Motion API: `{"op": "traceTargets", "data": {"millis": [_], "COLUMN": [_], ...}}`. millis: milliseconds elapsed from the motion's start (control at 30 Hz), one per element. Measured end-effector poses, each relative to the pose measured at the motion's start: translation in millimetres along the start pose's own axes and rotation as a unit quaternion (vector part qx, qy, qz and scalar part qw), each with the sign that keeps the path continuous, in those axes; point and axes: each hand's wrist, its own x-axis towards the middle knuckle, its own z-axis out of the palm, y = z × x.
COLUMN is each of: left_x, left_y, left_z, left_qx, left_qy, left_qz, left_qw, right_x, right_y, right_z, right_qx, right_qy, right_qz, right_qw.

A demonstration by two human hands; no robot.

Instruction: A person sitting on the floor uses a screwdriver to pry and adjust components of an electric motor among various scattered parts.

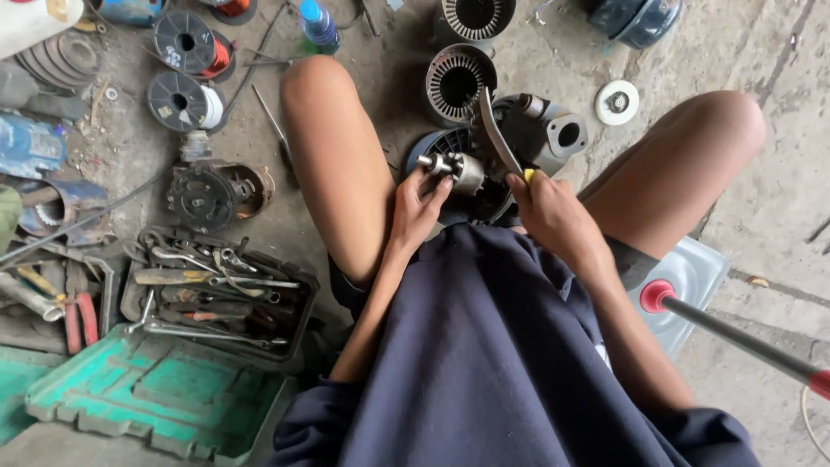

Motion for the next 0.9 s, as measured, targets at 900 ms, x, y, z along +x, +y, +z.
{"op": "traceTargets", "data": {"millis": [900], "left_x": [13.3], "left_y": [-11.8], "left_z": [-6.8], "left_qx": [0.090], "left_qy": [-0.035], "left_qz": [0.083], "left_qw": [0.992], "right_x": [-24.6], "right_y": [-22.4], "right_z": [-24.1], "right_qx": [0.056], "right_qy": [-0.076], "right_qz": [0.055], "right_qw": [0.994]}}
